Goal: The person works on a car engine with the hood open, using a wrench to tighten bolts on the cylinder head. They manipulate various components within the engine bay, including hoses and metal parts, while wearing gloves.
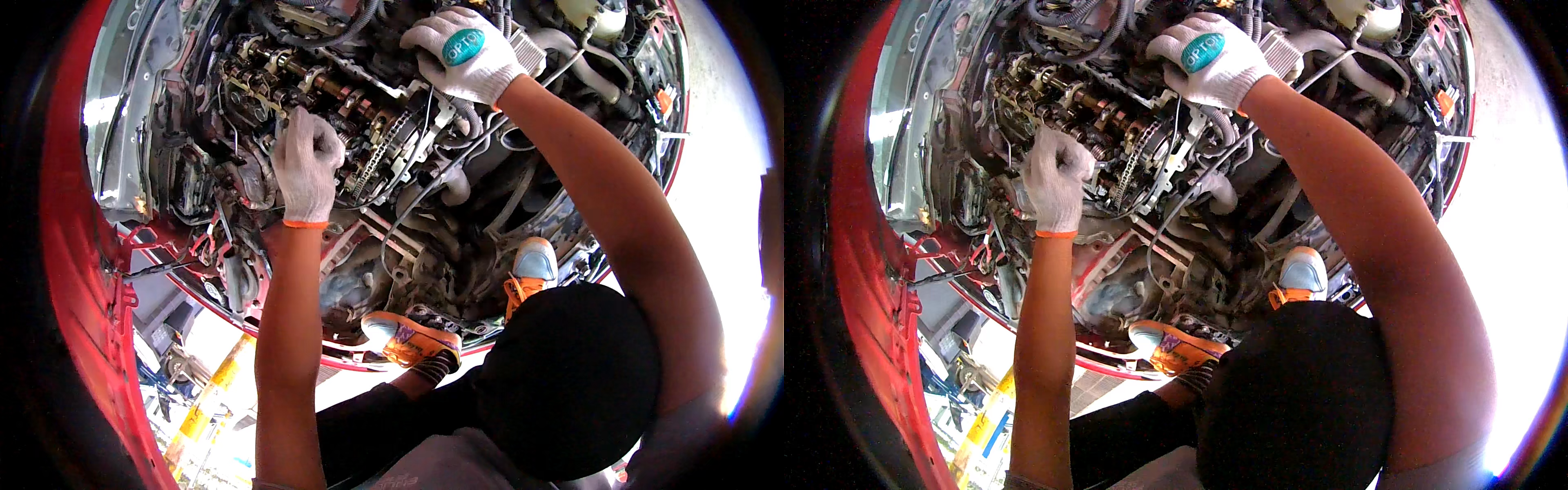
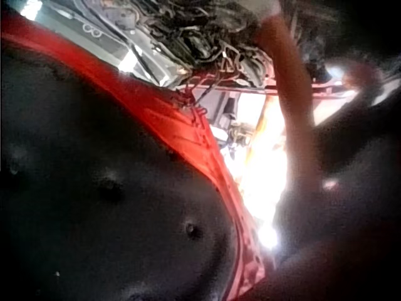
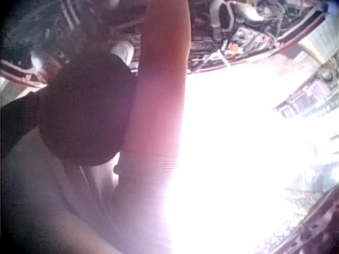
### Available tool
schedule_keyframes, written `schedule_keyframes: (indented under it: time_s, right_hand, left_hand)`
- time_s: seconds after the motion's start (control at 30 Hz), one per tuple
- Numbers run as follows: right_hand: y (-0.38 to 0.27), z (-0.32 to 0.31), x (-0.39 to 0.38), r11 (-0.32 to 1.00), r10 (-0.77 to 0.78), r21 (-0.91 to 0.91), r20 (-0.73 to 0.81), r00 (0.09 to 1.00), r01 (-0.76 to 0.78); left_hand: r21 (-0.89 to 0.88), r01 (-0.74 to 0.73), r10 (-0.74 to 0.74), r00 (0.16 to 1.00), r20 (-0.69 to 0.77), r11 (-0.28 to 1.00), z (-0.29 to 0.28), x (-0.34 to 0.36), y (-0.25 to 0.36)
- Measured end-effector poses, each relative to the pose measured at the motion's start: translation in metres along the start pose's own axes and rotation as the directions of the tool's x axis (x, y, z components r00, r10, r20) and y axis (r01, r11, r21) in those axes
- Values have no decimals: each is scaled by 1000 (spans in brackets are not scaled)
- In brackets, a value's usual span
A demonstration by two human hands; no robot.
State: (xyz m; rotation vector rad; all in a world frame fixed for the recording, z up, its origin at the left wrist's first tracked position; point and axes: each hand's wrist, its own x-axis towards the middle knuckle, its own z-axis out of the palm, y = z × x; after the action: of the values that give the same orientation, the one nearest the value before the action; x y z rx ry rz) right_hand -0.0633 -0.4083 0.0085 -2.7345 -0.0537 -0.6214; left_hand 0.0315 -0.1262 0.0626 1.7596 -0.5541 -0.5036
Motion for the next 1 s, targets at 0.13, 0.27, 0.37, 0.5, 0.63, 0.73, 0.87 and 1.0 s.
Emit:
schedule_keyframes:
  time_s: [0.13,0.27,0.37,0.5,0.63,0.73,0.87,1.0]
  right_hand:
    - [-3,-1,0,1000,0,-7,-21,1000,0]
    - [-4,-3,2,1000,-15,-3,-31,999,15]
    - [-4,-2,3,1000,-14,16,-20,1000,14]
    - [-4,-1,3,999,5,32,8,1000,-5]
    - [-7,-4,6,1000,25,14,27,999,-25]
    - [-11,-7,9,1000,16,5,27,999,-16]
    - [-15,-9,11,999,37,-28,70,997,-35]
    - [-15,-7,12,999,34,-25,77,996,-32]
  left_hand:
    - [231,-201,197,980,39,952,-11,-5,-4]
    - [221,-151,157,988,-8,964,-29,-15,6]
    - [-161,118,-134,987,-93,980,-38,-23,10]
    - [501,133,-40,981,-192,855,-37,-30,4]
    - [855,349,-438,884,-165,383,-31,-30,-7]
    - [866,403,-555,811,-188,295,-21,-25,-20]
    - [881,365,-522,836,-168,301,-9,-19,-39]
    - [885,346,-485,859,-165,312,-9,-18,-47]
